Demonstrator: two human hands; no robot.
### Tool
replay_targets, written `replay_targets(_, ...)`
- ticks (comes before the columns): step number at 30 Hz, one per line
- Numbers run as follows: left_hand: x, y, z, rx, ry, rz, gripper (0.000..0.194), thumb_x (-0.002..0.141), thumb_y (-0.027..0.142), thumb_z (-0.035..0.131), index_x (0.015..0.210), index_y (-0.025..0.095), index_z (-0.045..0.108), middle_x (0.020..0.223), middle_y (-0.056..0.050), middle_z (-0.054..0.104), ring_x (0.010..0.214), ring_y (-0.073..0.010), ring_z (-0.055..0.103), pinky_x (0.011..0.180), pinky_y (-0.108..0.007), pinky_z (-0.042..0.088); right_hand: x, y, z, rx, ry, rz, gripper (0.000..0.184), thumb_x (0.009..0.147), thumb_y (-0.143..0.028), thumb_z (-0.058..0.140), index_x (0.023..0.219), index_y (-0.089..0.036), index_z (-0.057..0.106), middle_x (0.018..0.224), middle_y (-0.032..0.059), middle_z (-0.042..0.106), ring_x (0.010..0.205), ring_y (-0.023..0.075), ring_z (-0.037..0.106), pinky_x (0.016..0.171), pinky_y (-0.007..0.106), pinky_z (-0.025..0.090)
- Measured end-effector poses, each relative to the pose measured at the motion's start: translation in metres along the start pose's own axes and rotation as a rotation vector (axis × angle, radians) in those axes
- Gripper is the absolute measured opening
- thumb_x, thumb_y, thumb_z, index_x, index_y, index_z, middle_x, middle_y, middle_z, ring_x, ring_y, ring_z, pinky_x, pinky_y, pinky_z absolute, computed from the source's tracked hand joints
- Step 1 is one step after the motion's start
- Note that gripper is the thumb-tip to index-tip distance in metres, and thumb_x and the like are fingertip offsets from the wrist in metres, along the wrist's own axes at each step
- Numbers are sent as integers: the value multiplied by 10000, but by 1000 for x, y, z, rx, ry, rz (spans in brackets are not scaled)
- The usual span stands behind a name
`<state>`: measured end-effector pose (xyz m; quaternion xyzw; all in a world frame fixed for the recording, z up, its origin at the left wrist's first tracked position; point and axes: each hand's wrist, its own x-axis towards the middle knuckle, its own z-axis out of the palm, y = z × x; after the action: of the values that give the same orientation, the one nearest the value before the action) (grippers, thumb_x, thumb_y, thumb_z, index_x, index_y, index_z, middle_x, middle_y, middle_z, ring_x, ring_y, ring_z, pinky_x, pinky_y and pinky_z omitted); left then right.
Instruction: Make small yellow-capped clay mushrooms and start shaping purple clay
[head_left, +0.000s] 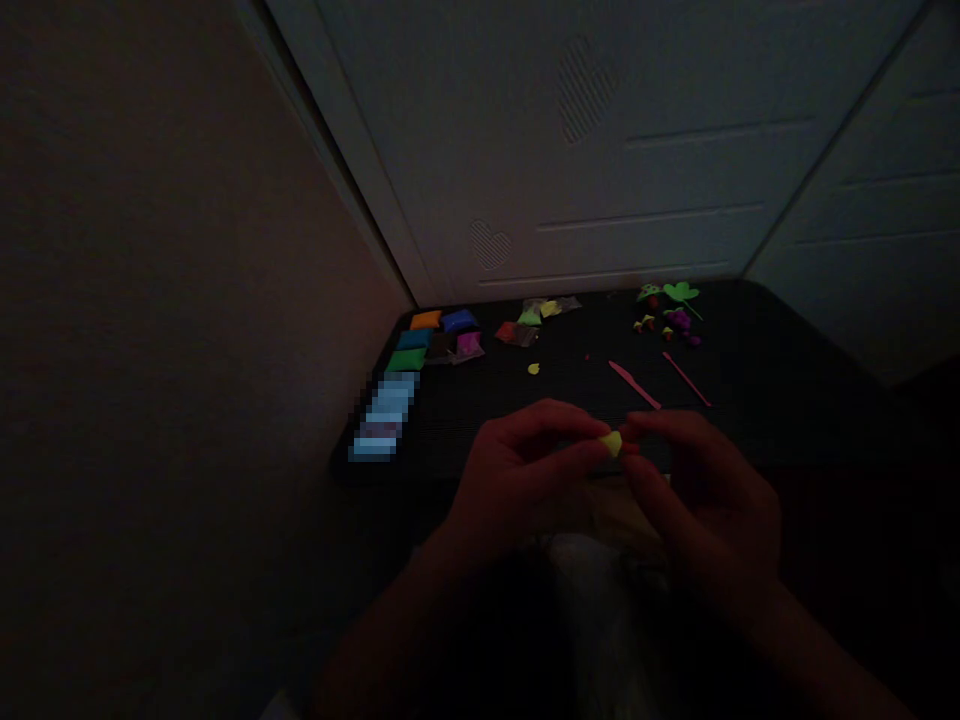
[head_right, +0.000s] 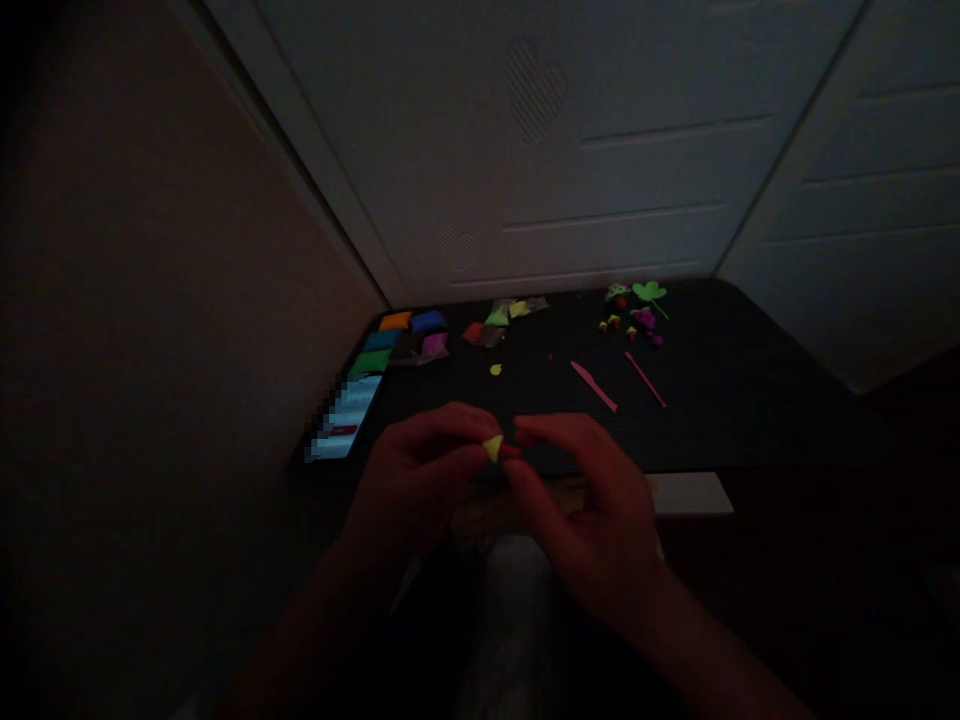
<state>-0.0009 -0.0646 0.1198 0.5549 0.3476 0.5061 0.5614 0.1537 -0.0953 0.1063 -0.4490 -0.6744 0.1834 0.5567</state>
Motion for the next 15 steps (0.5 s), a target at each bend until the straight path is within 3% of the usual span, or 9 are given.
replay_targets(3, 28, 3, -9, 168, -74, 36, 95, 675, 253, 699, 760, 211, 702, 794, 2, 683, 776, -134, 605, 721, -248, 453, 2, 18, 2, 23, 17, 92, 216, 817, -200, 560, 1022, -266, 569, 939, -9, 617, 895, 131, 565, 811, 266, 430)
replay_targets(7, 96, 0, -15, 384, -174, 71, 207, 678, 313, 682, 842, 188, 704, 864, -22, 699, 841, -163, 611, 803, -297, 432, 4, 58, 8, 18, 22, 257, 147, 836, -278, 528, 956, -228, 597, 932, 17, 623, 878, 155, 578, 784, 293, 442)
replay_targets(11, 166, -31, -8, 508, -364, 10, 235, 665, 314, 679, 849, 170, 704, 869, -31, 700, 839, -156, 603, 821, -308, 411, 3, 92, 17, -22, -143, 376, 175, 832, -281, 518, 953, -189, 605, 936, 38, 635, 867, 161, 583, 770, 301, 451)
replay_targets(15, 207, -73, -1, 555, -433, -139, 256, 667, 330, 667, 850, 153, 698, 817, -44, 692, 740, -148, 596, 721, -301, 438, 4, 104, 18, -19, -272, 407, 167, 842, -226, 488, 952, -174, 602, 913, 41, 627, 842, 146, 582, 763, 296, 455)
